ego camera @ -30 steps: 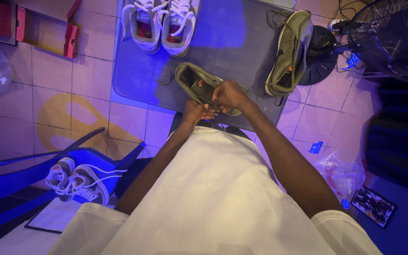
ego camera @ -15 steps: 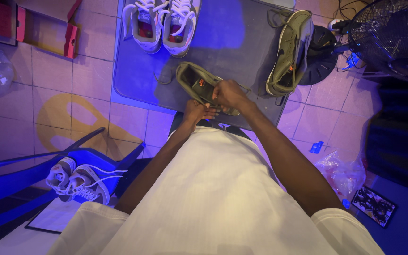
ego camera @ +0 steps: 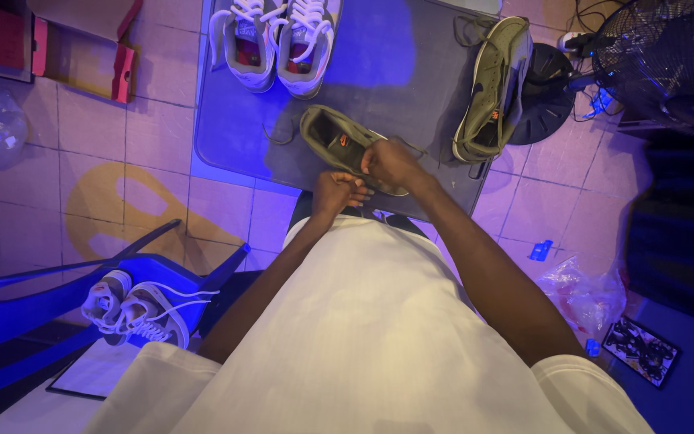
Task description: The person sits on the floor and threads a lace through the eyelets of an olive-green sneaker on a mat, pulling the lace ends through and working the lace across the shoe. Other pairs of sneakers and shoe boxes sit nearby.
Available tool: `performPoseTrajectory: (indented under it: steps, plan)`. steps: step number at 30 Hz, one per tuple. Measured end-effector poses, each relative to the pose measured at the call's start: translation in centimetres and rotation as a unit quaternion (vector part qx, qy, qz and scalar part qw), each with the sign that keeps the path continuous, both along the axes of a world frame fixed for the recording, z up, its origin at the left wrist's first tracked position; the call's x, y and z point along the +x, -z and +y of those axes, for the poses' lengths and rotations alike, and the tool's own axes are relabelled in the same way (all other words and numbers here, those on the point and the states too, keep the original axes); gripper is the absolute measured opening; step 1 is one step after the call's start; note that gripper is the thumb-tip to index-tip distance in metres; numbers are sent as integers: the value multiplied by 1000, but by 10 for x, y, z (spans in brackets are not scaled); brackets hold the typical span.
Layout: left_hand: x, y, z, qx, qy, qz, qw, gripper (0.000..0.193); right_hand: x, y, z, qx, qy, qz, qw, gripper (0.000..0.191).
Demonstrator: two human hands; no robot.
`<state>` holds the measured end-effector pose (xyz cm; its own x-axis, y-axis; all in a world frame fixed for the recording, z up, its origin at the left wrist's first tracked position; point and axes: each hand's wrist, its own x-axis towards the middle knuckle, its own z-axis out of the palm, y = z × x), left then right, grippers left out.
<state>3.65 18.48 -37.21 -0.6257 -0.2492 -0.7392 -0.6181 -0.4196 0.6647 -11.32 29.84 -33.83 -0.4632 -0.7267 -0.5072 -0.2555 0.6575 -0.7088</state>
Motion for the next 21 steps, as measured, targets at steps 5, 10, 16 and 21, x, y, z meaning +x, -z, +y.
performPoseTrajectory:
  steps: [5, 10, 16, 21]
  plan:
    - [0, -10, -11, -80, 48, -46, 995, 15, -7, 0, 4, -12, 13, -11, 1000, 13]
    - [6, -37, -22, -110, 65, -64, 990, 16, 0, 3, -4, 22, 72, -51, 996, 13]
    - [17, -77, -38, -118, 67, -93, 986, 18, -2, 18, -4, -12, 105, -117, 988, 13]
    - [35, -107, -58, -101, 40, -28, 994, 18, -10, 31, -4, 4, 109, -85, 990, 13]
